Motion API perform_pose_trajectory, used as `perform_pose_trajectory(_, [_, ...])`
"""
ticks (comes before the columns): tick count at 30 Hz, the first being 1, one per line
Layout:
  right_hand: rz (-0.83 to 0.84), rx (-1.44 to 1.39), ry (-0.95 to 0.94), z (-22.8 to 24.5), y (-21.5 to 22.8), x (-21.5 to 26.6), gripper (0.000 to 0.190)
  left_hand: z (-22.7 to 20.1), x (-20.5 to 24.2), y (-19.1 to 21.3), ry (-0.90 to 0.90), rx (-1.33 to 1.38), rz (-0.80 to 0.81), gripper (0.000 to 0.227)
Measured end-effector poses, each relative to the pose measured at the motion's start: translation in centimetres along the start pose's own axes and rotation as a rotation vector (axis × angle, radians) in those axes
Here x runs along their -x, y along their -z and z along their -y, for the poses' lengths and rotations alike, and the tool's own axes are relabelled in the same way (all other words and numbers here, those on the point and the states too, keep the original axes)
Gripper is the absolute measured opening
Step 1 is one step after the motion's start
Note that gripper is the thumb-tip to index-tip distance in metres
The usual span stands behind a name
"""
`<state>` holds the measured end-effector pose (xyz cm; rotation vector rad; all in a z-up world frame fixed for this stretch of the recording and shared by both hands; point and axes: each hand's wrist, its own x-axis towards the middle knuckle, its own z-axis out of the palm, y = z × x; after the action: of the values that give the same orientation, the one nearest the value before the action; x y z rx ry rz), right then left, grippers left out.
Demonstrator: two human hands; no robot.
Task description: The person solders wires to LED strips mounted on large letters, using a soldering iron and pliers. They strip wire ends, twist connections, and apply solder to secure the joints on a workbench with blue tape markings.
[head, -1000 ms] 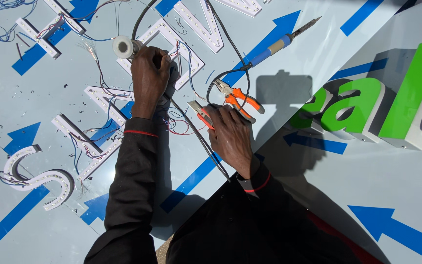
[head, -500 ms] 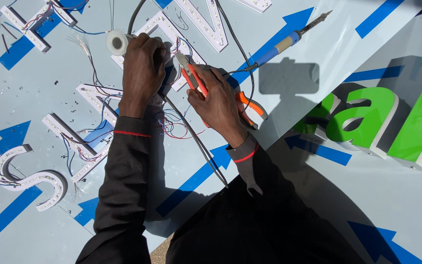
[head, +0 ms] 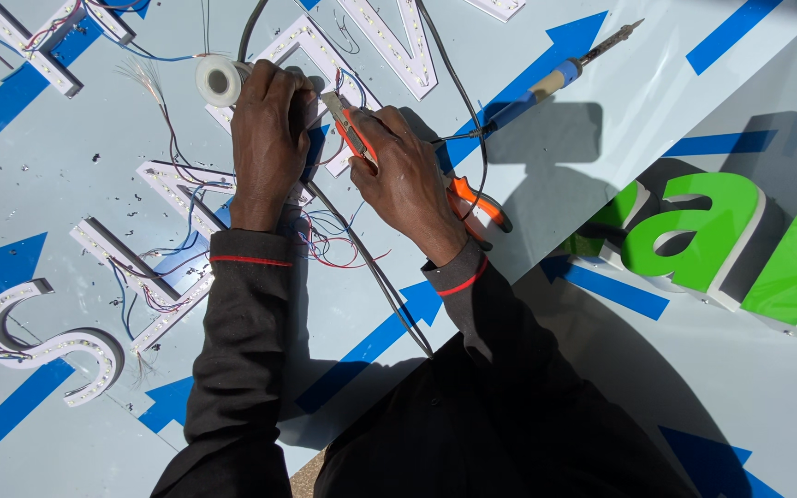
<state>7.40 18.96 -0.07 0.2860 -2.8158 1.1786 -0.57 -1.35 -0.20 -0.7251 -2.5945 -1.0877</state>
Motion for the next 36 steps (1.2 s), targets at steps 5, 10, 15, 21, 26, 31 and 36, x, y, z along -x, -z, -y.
perform_pose_trajectory(5, [0.024, -0.023, -0.011, -0.6, 0.1, -0.2, 0.058, 0.6, 0.2, -0.5, 0.004, -0.003, -0.014, 0.028])
perform_pose_trajectory(10, [0.036, -0.014, -0.046, 0.0, 0.2, -0.4, 0.058, 0.3, 0.0, -0.4, 0.001, 0.014, -0.019, 0.029])
perform_pose_trajectory(15, [0.029, -0.008, 0.004, -0.7, -0.1, -0.5, 0.061, 0.3, 0.1, -0.4, 0.004, 0.027, -0.035, 0.024])
perform_pose_trajectory(21, [0.024, -0.024, -0.009, -0.4, -0.2, -0.6, 0.057, 0.3, 0.1, -0.4, 0.006, 0.018, -0.03, 0.033])
perform_pose_trajectory(26, [0.015, -0.033, -0.047, -0.2, -0.5, -0.7, 0.058, 0.3, 0.1, -0.6, -0.008, 0.023, -0.042, 0.017])
perform_pose_trajectory(31, [-0.025, -0.042, 0.008, -0.4, -1.0, -0.7, 0.053, 0.1, 0.2, -0.5, 0.005, 0.039, -0.036, 0.024])
perform_pose_trajectory(36, [-0.006, -0.041, -0.017, -1.1, -1.6, -1.2, 0.056, 0.1, 0.1, -0.5, -0.001, 0.039, -0.049, 0.009])
